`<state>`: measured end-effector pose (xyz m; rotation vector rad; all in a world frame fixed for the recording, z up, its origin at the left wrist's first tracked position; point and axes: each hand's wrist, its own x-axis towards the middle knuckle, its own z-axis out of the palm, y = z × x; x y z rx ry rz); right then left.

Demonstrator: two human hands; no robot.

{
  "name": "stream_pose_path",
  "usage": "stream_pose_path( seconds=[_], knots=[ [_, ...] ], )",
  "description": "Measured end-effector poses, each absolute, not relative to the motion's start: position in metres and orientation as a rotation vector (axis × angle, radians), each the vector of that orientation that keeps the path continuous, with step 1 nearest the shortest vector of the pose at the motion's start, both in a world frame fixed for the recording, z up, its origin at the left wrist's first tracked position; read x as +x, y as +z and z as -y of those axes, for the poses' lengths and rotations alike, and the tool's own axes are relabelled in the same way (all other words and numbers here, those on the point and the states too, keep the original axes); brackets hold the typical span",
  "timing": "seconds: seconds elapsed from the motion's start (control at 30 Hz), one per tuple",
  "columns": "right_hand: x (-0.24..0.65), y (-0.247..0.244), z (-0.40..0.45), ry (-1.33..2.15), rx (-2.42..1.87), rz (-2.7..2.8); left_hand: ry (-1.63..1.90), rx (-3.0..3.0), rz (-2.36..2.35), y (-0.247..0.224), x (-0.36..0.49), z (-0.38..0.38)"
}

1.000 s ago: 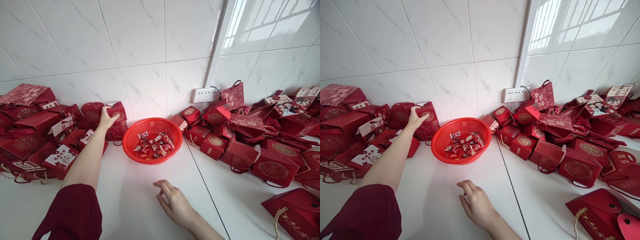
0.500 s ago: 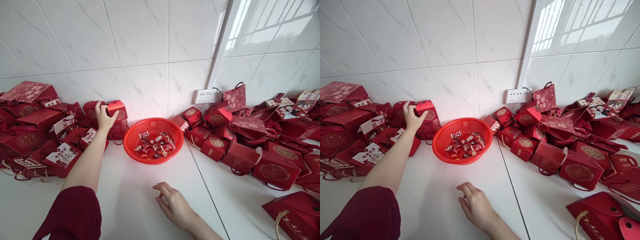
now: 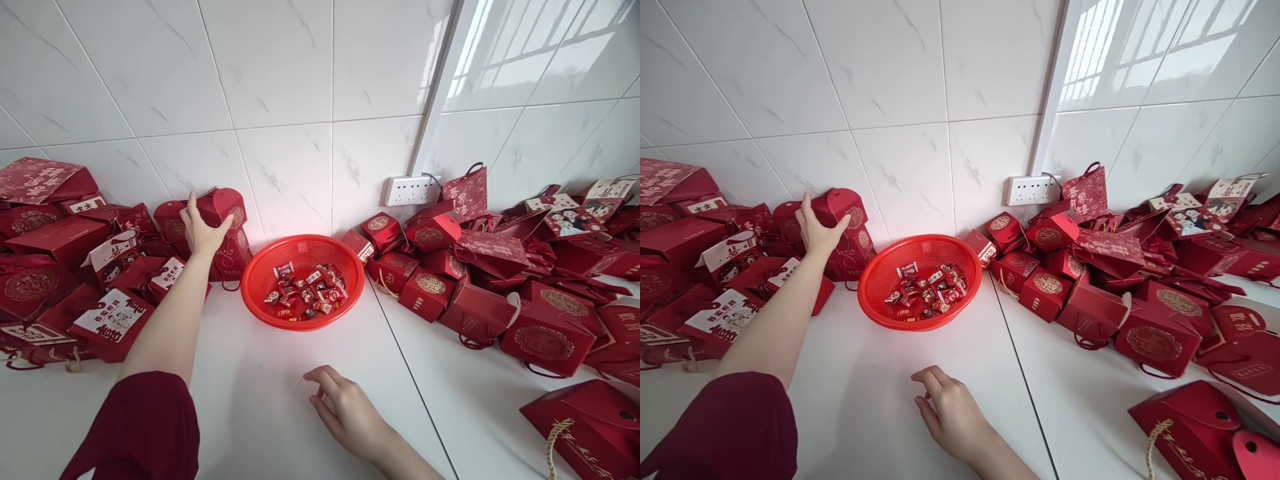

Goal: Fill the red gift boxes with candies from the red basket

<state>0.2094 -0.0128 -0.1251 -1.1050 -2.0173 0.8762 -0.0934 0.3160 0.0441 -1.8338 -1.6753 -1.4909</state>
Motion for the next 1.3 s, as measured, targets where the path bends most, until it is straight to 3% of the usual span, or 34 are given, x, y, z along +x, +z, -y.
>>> stream_pose_path(
  seconds=[0.3, 0.5, 0.77, 1.03, 1.2, 1.3],
  knots=[
    [0.207, -0.126, 0.011, 0.858, -1.113, 2.04, -1.362, -1.558, 1.872, 0.011, -0.074, -0.328],
    [0.209, -0.123, 0.009, 0.811, -1.115, 2.079, -1.501, -1.57, 1.849, 0.018, -0.077, -0.346],
    [0.212, -0.122, 0.007, 0.692, -1.102, 2.143, -1.276, -1.613, 2.009, 0.026, -0.077, -0.331],
    [0.267, -0.073, 0.013, 0.144, -1.311, 1.869, -1.301, -1.86, 1.793, 0.008, -0.036, -0.233],
    [0.352, -0.06, 0.054, -0.451, -1.866, 1.069, -1.259, -2.09, 1.537, -0.028, -0.005, -0.134],
    [0.404, -0.075, 0.089, -0.53, -2.148, 0.644, -1.22, -2.263, 1.357, -0.061, 0.015, -0.087]
  ],
)
